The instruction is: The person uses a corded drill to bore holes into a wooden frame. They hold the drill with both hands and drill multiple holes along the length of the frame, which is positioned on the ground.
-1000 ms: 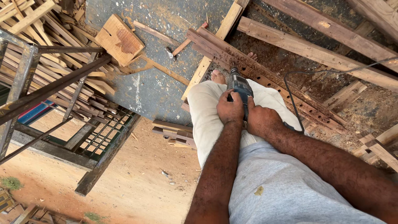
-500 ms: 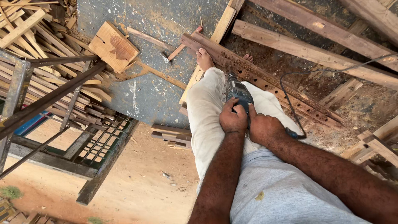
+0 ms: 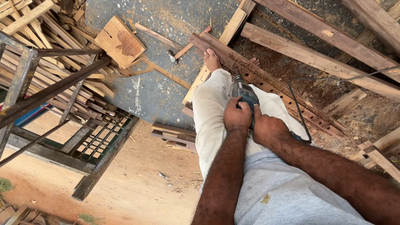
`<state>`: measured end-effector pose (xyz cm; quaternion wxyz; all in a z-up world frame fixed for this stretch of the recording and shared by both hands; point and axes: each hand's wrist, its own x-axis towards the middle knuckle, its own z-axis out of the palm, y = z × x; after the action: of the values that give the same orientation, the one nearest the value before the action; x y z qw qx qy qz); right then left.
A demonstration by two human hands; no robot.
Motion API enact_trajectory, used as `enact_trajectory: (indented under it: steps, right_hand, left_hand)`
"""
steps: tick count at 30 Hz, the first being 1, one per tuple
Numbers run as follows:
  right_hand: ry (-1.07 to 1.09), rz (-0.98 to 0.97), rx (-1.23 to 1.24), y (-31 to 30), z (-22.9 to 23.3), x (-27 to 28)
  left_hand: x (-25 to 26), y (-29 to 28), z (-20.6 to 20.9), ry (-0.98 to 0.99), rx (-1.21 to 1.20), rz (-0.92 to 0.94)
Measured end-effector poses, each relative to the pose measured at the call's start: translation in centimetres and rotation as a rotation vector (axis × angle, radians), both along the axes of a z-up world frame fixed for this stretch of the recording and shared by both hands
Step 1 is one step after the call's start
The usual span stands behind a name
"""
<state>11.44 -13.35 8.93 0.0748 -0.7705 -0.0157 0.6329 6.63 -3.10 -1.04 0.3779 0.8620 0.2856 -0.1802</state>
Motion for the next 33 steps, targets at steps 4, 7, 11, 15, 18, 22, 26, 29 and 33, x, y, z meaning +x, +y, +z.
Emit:
enact_trajectory:
  steps: [4,7,11,15,18,22,26,29,33]
  right_hand:
    - [0.008,0.021,0.014,0.8,0.5,0.6]
    - [-0.016,0.028,0.021,0.9,0.5,1.2]
    - [0.000,0.014,0.029,1.1,0.6,0.5]
    - [0.038,-0.012,0.010,1.3,0.4,0.6]
    - [0.001,0.004,0.007,1.6,0.2,0.8]
    - [-0.054,-0.003,0.009,1.9,0.1,0.4]
    - [-0.069,0.005,0.002,2.2,-0.1,1.1]
    - [-0.057,-0.001,-0.006,2.1,0.1,1.2]
    - [0.012,0.004,-0.007,1.7,0.2,1.4]
  left_hand:
    - [2.2,0.9,1.3,0.277,-0.036,-0.004]
    - [3.9,1.2,2.3,0.449,-0.038,0.019]
    - [3.0,1.4,3.0,0.190,-0.028,-0.037]
    - [2.0,1.8,2.0,-0.024,-0.059,-0.083]
    - [1.9,2.1,1.1,-0.010,-0.069,-0.081]
    - [1.8,2.3,1.2,-0.098,-0.041,-0.008]
    - [2.9,2.4,1.4,-0.052,-0.084,0.041]
    - [2.7,2.2,1.4,-0.049,-0.068,-0.010]
    - [2.1,2.2,1.0,0.083,-0.093,-0.061]
